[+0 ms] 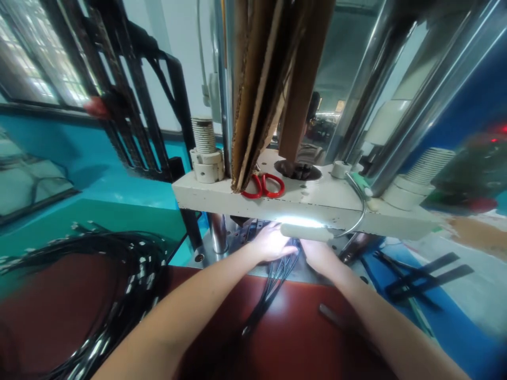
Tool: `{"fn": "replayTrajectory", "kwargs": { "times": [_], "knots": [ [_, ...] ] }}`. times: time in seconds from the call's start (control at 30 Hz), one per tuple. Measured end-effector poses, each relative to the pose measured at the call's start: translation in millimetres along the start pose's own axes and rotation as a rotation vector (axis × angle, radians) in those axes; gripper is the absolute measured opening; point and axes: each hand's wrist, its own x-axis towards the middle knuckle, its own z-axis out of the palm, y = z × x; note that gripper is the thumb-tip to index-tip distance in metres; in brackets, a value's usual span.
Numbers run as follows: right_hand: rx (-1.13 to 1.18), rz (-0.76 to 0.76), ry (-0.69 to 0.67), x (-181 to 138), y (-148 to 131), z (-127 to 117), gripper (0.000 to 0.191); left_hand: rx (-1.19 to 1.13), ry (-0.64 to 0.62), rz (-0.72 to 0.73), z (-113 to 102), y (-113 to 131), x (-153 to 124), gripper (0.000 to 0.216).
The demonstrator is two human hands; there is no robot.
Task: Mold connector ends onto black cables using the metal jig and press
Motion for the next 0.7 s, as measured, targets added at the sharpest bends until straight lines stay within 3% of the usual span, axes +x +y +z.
{"fn": "replayTrajectory", "kwargs": {
  "times": [0.13,0.33,0.7],
  "knots": [
    [0.001,-0.011,-0.009,3.8,0.7,0.8,0.041,0.051,0.015,-0.02,5.6,-3.0,0.6,0.041],
    [-0.021,0.006,-0.054,10.1,-3.9,-2.8,0.038,0.052,0.052,-0.031,10.7,-4.0,3.9,0.051],
    [-0.009,0.093,-0.109,15.8,9.4,0.0,0.041,-0.02,-0.042,-0.062,7.9,-4.9,8.5,0.053]
  ]
}}
